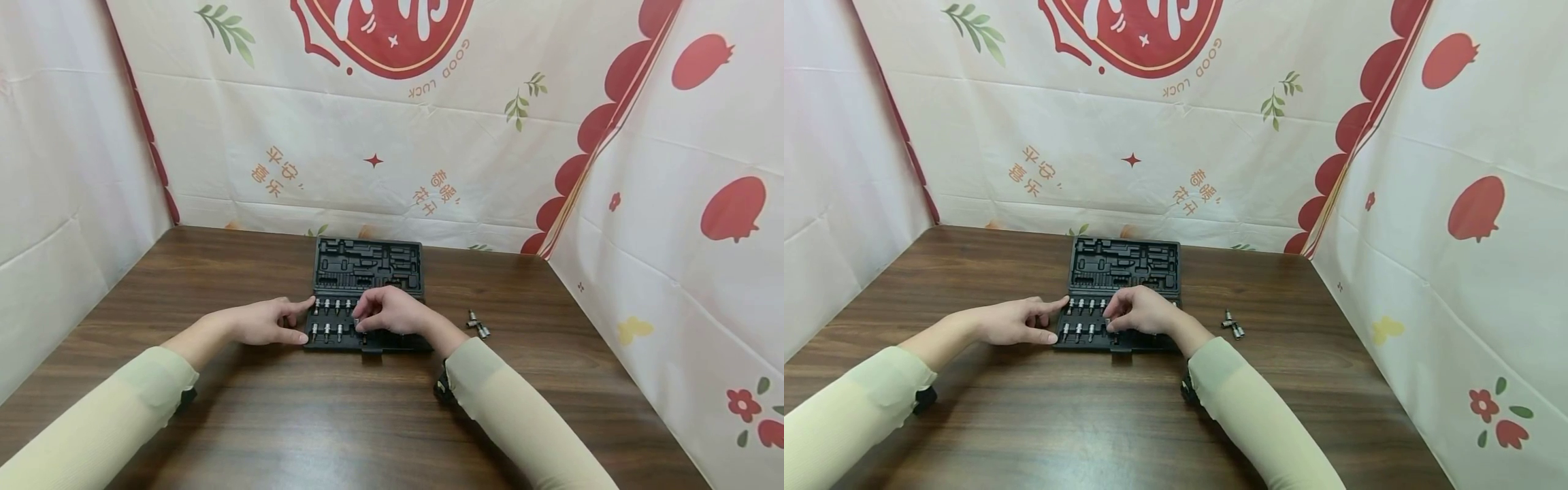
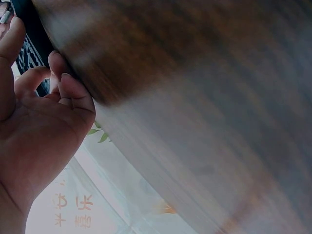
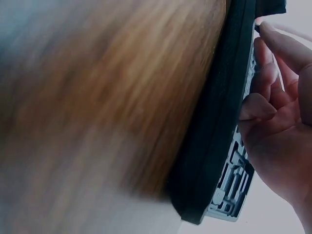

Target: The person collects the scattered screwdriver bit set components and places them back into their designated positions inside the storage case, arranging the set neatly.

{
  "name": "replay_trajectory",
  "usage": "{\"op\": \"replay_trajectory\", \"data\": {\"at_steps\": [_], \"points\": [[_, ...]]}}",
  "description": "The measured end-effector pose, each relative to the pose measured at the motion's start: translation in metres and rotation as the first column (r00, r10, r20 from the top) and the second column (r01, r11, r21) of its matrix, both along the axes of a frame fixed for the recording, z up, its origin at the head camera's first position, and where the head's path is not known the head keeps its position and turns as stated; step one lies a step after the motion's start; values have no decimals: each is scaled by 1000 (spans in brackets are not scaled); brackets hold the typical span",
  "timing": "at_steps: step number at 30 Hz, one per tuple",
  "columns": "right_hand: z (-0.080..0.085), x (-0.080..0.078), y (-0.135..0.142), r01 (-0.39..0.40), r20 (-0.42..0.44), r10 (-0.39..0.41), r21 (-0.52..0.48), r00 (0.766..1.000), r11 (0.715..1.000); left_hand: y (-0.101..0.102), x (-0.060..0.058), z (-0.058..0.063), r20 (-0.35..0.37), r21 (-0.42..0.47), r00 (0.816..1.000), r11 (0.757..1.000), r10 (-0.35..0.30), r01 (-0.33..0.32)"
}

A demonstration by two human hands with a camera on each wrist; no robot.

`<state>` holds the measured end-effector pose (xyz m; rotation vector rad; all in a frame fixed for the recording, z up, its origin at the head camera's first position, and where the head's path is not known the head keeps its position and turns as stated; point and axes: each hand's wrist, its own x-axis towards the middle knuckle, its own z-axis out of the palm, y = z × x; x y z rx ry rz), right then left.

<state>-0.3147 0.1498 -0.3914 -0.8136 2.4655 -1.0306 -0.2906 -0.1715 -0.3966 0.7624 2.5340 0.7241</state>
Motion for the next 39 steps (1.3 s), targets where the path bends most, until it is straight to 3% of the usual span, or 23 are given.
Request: {"op": "replay_trajectory", "data": {"at_steps": [16, 29, 39], "points": [[0, 0, -9, 5, -20, -3, 85, 1000, 996, 0, 1, 1, 3, -11, 1000, 1000, 3, -2], [-1, 0, -9, -15, 4, 15, 95, 1000, 995, 0, 1, 1, -5, 2, 1000, 1000, 0, 0], [-4, -6, -2, 13, -7, -13, 109, 1000, 994, 0, 1, 0, 3, 0, 1000, 1000, 3, -3]]}}
